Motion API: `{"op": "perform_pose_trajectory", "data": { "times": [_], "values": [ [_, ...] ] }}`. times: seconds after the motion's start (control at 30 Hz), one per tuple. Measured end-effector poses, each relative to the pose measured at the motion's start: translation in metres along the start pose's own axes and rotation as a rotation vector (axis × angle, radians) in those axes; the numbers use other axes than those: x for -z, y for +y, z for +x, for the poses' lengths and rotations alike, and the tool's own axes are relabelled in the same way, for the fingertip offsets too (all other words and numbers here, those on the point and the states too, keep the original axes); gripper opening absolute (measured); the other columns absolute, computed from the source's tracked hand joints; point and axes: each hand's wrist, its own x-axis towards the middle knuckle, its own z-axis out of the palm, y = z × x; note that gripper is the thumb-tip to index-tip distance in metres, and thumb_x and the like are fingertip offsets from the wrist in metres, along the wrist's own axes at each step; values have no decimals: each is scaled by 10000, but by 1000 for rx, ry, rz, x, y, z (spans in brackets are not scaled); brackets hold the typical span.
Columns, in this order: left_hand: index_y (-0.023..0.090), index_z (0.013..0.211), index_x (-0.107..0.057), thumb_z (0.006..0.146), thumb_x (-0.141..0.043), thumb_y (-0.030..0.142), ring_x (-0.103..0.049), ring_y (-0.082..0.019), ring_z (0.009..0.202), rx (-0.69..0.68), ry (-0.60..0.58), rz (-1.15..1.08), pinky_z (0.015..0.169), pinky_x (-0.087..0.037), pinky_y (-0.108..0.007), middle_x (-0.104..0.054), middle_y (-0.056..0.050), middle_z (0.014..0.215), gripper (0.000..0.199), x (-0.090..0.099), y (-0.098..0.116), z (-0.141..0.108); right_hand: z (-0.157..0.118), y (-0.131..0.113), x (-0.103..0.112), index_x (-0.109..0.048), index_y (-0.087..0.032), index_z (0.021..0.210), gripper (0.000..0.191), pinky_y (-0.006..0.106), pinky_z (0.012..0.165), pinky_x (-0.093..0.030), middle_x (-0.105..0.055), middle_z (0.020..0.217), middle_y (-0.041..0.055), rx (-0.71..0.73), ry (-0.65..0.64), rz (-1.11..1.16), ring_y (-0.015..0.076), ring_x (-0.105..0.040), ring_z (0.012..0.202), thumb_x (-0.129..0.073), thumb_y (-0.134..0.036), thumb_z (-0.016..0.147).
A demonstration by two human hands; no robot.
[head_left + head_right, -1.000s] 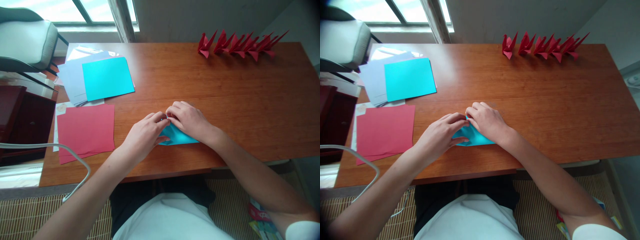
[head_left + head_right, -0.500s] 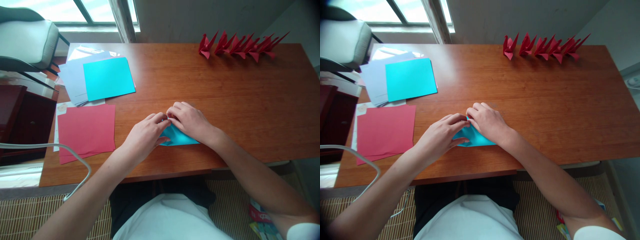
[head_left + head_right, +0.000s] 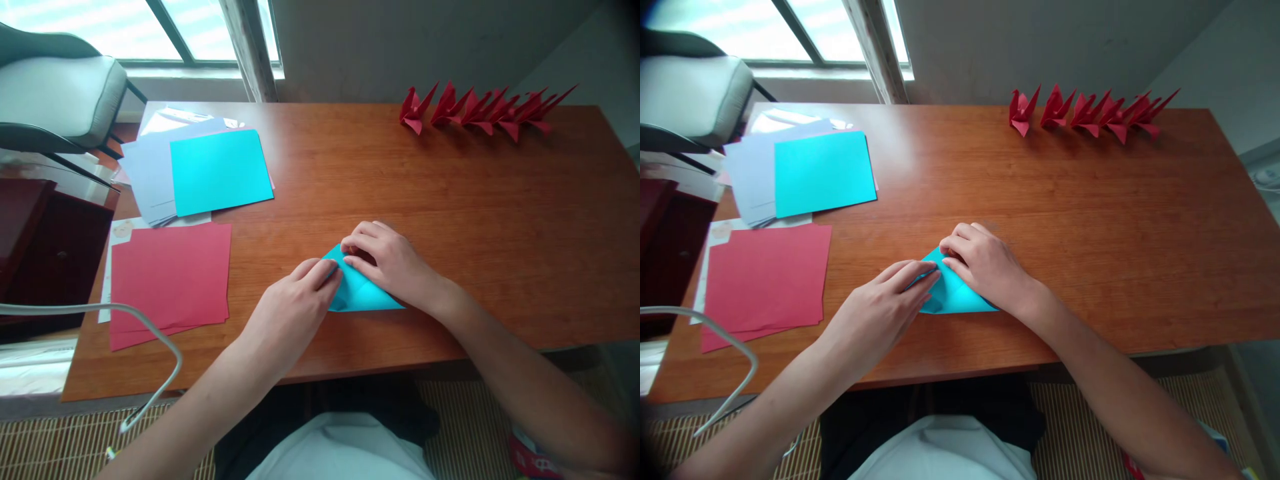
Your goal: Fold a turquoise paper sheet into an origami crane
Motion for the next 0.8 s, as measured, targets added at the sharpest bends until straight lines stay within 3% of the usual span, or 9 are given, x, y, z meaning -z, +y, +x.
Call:
{"op": "perform_pose_trajectory", "data": {
  "times": [0.43, 0.8],
  "values": [
    [140, 1097, -666, 924, -458, 37, -654, -246, 1007, 25, 12, -35, 794, -628, -356, -681, -116, 1130, 290, -2, 4, 3, 1, -2, 1, -598, -225, 1040, 91, 359, 837, -458, -660, 953, 45, -58, 10, 64, 224, -574, 895, -632, -230, 956],
    [126, 1097, -663, 907, -535, 57, -657, -243, 953, 25, 39, -47, 788, -628, -365, -688, -106, 1112, 240, 2, 0, 6, 2, -1, 1, -615, -222, 1012, 67, 355, 858, -453, -650, 976, 45, -49, -21, 30, 224, -571, 935, -630, -269, 967]
  ]
}}
